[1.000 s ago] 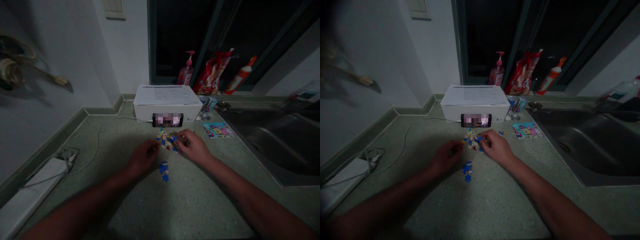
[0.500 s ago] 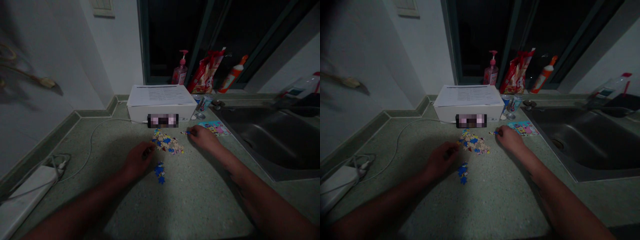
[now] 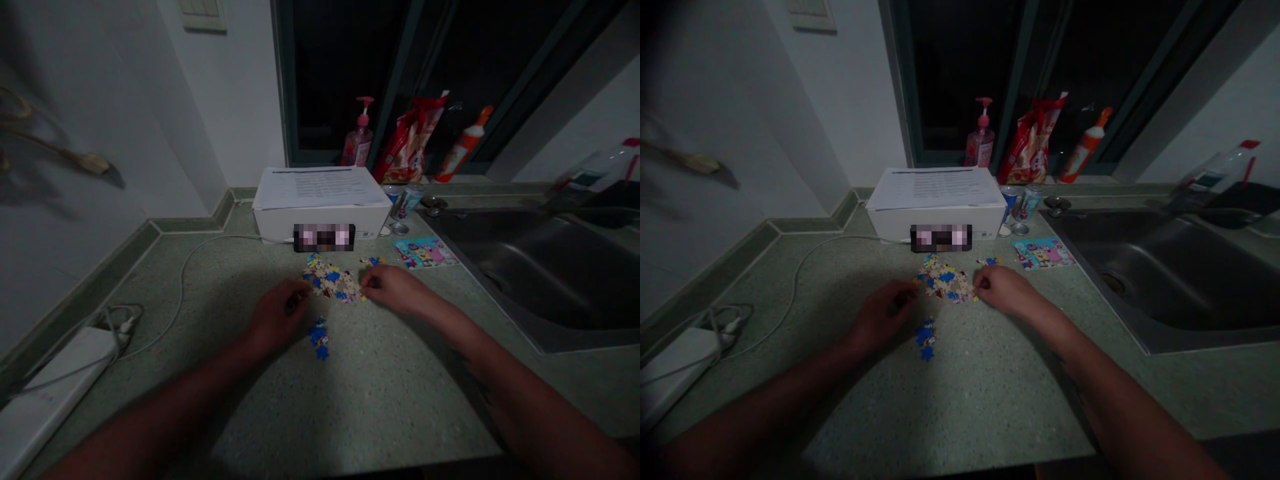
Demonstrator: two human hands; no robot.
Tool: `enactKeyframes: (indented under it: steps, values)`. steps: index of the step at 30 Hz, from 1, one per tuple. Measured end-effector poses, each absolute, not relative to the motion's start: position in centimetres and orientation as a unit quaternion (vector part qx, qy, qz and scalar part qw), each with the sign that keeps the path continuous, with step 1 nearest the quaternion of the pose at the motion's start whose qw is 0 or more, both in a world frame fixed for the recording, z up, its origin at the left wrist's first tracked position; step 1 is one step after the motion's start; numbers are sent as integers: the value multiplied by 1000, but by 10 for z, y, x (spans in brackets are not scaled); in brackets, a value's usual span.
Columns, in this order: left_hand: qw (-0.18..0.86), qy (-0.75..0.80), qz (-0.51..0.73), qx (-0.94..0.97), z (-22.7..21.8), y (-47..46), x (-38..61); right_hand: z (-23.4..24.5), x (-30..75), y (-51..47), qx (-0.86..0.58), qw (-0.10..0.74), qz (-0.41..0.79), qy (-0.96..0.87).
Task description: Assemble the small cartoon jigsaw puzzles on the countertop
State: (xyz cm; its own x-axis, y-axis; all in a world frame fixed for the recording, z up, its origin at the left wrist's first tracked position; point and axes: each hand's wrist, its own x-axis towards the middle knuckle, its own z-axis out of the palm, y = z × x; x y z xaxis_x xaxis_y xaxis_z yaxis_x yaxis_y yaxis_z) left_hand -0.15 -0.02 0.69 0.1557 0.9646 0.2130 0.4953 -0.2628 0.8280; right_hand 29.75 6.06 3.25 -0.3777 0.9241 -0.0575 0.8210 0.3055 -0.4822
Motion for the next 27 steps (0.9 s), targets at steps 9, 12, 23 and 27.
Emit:
enactKeyframes:
  steps: [9,12,23,27]
  values:
    - [293,523,351,719,10,-2,-2,29,298,63,-545,118,203,-805]
    - [292,524,340,724,14,-4,-2,30,296,62,-535,157,217,-802]
    - [301,438,316,786,9,-10,1,19,235,25,-432,235,482,-725]
    - [308,436,323,782,8,-10,2,21,231,21,-424,227,509,-714]
